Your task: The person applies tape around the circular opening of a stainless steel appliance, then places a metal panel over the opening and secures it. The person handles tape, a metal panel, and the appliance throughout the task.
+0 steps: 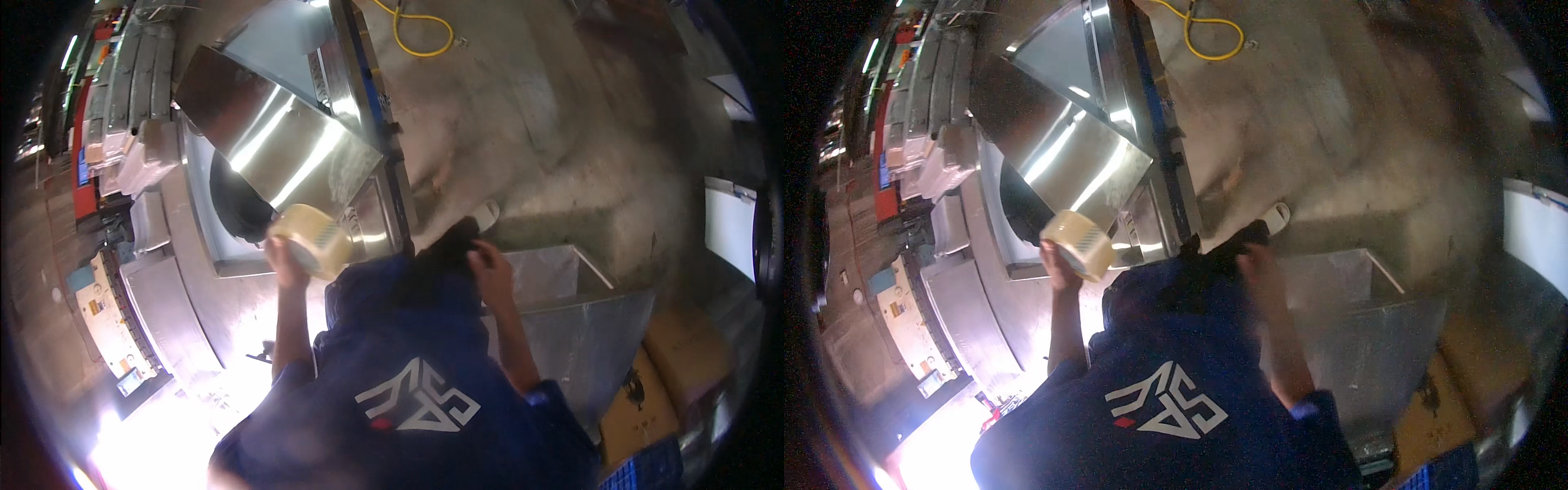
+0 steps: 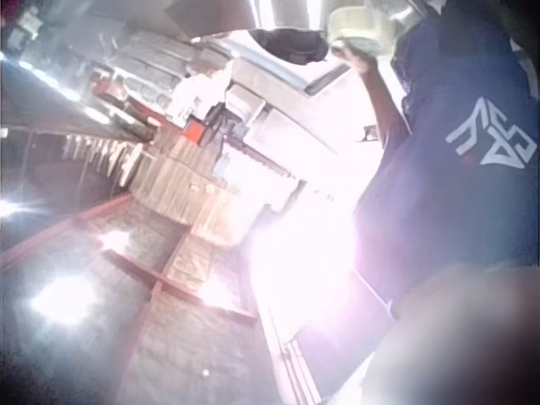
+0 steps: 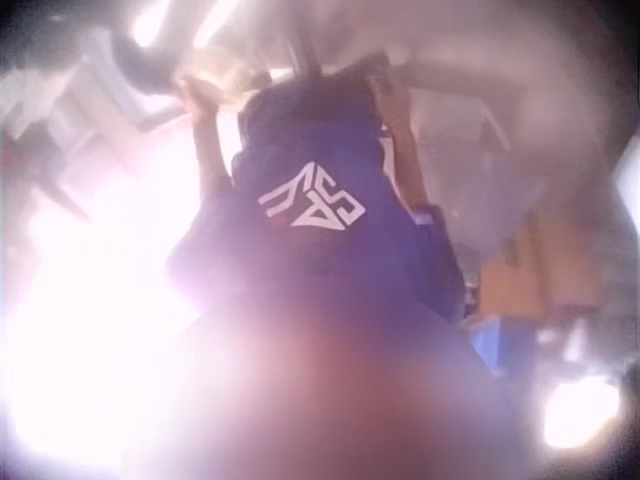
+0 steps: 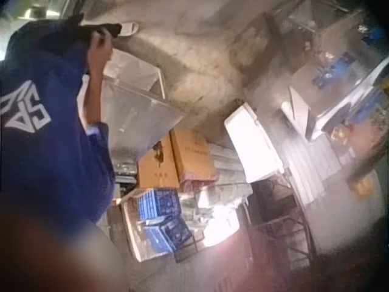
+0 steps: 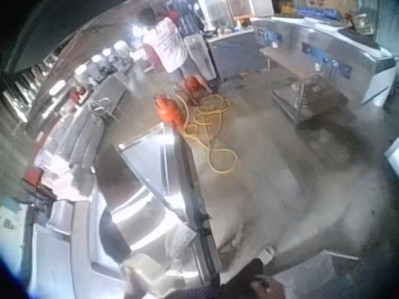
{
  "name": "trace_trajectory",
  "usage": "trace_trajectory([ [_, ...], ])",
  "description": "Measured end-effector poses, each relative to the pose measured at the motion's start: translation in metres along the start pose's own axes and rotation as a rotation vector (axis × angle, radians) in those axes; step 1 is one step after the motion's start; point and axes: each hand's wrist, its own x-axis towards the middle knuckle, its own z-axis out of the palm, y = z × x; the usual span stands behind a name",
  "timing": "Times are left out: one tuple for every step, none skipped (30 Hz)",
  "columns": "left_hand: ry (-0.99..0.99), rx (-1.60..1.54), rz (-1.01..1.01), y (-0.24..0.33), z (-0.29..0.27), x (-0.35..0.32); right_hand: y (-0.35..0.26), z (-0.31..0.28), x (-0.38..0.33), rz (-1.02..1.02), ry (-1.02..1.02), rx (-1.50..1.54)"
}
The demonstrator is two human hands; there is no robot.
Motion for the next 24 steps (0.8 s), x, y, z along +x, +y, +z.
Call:
trace_trajectory([
  [0.055,-0.029,-0.013,0.007,-0.009,-0.001,-0.011,0.013,0.004,-0.079,-0.227,0.169],
  [0.083,-0.098,0.003,0.014,-0.016,-0.002,-0.021,0.03,0.006,-0.128,-0.36,0.08],
  [0.188,-0.083,-0.023,0.019,-0.017,-0.008,-0.029,0.039,0.0,-0.273,-0.485,0.065],
  [0.273,-0.104,-0.03,0.025,-0.021,-0.013,-0.036,0.051,-0.006,-0.292,-0.578,0.017],
  [0.359,-0.125,-0.037,0.027,-0.024,-0.018,-0.039,0.064,-0.01,-0.362,-0.664,0.02],
  [0.342,-0.122,-0.028,0.026,-0.024,-0.023,-0.038,0.072,-0.009,-0.436,-0.746,0.022],
  [0.322,-0.12,-0.017,0.024,-0.024,-0.03,-0.034,0.074,-0.005,-0.402,-0.893,-0.036],
  [0.293,-0.127,0.009,0.022,-0.023,-0.037,-0.028,0.073,0.001,-0.368,-1.038,-0.096],
  [0.28,-0.139,-0.004,0.019,-0.023,-0.042,-0.022,0.073,0.008,-0.33,-1.182,-0.19],
  [0.253,-0.157,-0.005,0.016,-0.022,-0.048,-0.014,0.073,0.011,-0.357,-1.191,-0.17],
  [0.223,-0.177,-0.002,0.013,-0.019,-0.055,-0.008,0.07,0.012,-0.384,-1.199,-0.188],
  [0.264,-0.132,-0.022,0.011,-0.016,-0.062,-0.002,0.064,0.013,-0.402,-1.204,-0.293],
  [0.295,-0.092,-0.037,0.012,-0.01,-0.068,0.002,0.055,0.012,-0.389,-1.208,-0.168],
  [0.387,-0.057,-0.098,0.011,0.001,-0.073,0.005,0.044,0.012,-0.373,-1.208,-0.138],
  [0.351,-0.107,-0.043,0.012,0.014,-0.08,0.006,0.033,0.016,-0.4,-1.2,-0.119],
  [0.368,-0.17,-0.03,0.015,0.03,-0.089,0.008,0.018,0.014,-0.326,-1.131,-0.122],
  [0.375,-0.172,-0.028,0.018,0.048,-0.098,0.012,0.001,0.008,-0.332,-1.049,-0.092],
  [0.367,-0.195,0.01,0.02,0.066,-0.102,0.017,-0.015,0.006,-0.28,-0.949,-0.122],
  [0.36,-0.184,0.025,0.02,0.086,-0.103,0.021,-0.029,0.008,-0.261,-0.843,-0.123],
  [0.346,-0.167,0.062,0.02,0.107,-0.1,0.028,-0.048,0.013,-0.234,-0.744,-0.115],
  [0.284,-0.2,0.064,0.02,0.13,-0.094,0.035,-0.067,0.018,-0.179,-0.647,-0.127],
  [0.223,-0.222,0.068,0.022,0.152,-0.09,0.042,-0.087,0.021,-0.162,-0.545,-0.084],
  [0.14,-0.274,0.081,0.024,0.172,-0.084,0.051,-0.107,0.025,-0.133,-0.443,-0.053],
  [0.075,-0.251,0.075,0.026,0.194,-0.075,0.059,-0.129,0.031,-0.103,-0.337,-0.02],
])
